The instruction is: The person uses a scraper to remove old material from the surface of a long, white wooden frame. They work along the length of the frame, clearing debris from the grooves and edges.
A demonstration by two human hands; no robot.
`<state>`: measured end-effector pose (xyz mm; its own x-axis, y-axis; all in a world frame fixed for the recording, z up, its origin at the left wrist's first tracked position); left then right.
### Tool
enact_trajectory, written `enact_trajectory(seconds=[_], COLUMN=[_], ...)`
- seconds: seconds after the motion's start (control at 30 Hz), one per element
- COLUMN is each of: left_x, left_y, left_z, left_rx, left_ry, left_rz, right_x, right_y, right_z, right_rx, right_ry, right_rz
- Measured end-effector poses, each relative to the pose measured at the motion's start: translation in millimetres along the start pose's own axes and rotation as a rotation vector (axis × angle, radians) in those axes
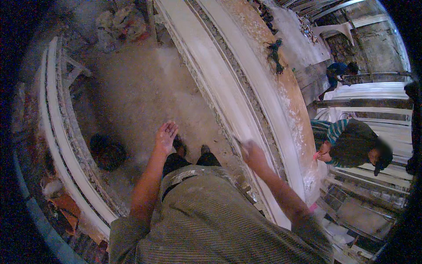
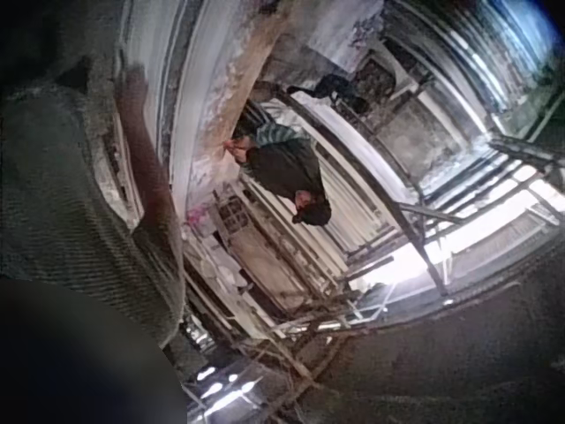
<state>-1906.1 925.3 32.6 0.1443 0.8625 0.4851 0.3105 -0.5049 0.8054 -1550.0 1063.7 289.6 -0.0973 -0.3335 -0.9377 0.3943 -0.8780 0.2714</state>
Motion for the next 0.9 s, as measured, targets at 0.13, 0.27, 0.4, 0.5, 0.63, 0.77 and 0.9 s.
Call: enact_trajectory(seconds=[0.13,0.27,0.4,0.5,0.63,0.77,0.9], left_x=[26,42,32,1,-63,-80,-16], left_y=[5,13,16,15,1,-27,-63], left_z=[-2,-23,-34,-62,-94,-106,-122], left_rx=[0.036,0.305,0.017,0.086,0.075,0.025,0.086], left_ry=[-0.028,-0.608,-0.056,0.077,0.107,0.071,0.036], left_rz=[0.025,0.009,0.073,0.099,-0.085,-0.205,-0.114], right_x=[-16,-14,-4,-2,-1,6,-2], right_y=[-182,-301,-254,-139,-21,-44,-202], right_z=[142,213,183,118,37,36,139], right_rx=[-0.364,-0.344,-0.437,-0.429,-0.15,-0.075,-0.368], right_ry=[0.049,-0.047,-0.02,0.116,-0.021,0.033,0.128], right_rz=[-0.307,-0.314,-0.323,-0.355,-0.12,0.001,-0.08])
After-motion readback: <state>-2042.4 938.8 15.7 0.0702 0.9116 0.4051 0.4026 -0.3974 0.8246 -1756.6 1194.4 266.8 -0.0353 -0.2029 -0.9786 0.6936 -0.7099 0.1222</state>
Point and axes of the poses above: each hand's wrist, its own y-axis away from the middle knuckle, its own x-axis out of the palm, z = x × y, the point moved 7 cm from there along -y, towards the middle knuckle, and after that the axes turned 15 degrees about -z, right-handed, at the moved point
